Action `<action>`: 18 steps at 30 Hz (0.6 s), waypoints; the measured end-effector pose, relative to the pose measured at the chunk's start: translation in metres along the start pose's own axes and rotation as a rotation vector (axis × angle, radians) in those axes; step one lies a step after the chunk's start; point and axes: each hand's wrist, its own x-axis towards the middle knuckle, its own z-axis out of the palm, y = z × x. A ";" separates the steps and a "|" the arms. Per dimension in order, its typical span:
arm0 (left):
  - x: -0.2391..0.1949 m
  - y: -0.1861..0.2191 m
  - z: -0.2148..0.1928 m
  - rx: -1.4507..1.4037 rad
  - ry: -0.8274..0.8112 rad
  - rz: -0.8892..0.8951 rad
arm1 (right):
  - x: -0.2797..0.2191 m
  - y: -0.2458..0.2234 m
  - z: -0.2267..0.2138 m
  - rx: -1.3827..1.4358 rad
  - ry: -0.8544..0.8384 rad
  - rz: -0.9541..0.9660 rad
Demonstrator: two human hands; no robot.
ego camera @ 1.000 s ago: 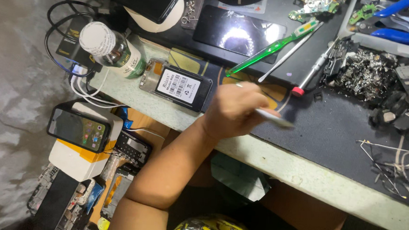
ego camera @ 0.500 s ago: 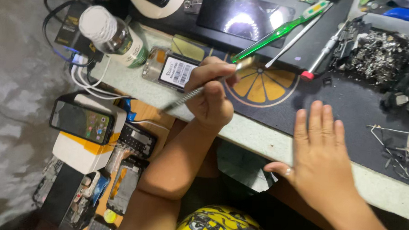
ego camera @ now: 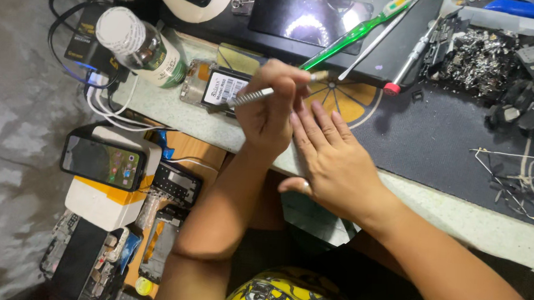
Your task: The person uses a cotton swab and a metal tool to clean and scrape the interior of a disassembled smartphone chassis. They wipe the edges and corners, then scrape the surface, and finally place the chassis aside.
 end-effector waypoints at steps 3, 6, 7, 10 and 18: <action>-0.003 0.015 -0.015 0.251 -0.210 0.112 | -0.015 0.015 -0.016 -0.073 -0.053 0.019; -0.007 0.019 -0.021 0.373 -0.249 0.186 | -0.039 0.031 -0.044 -0.165 -0.290 0.401; -0.011 0.020 -0.021 0.367 -0.235 0.158 | -0.046 0.036 -0.053 -0.270 -0.230 0.391; -0.020 0.021 -0.018 0.358 -0.158 0.096 | -0.058 0.034 -0.060 -0.423 -0.080 0.350; -0.009 0.023 -0.015 0.430 -0.237 0.251 | -0.038 0.009 -0.031 -0.040 -0.031 0.161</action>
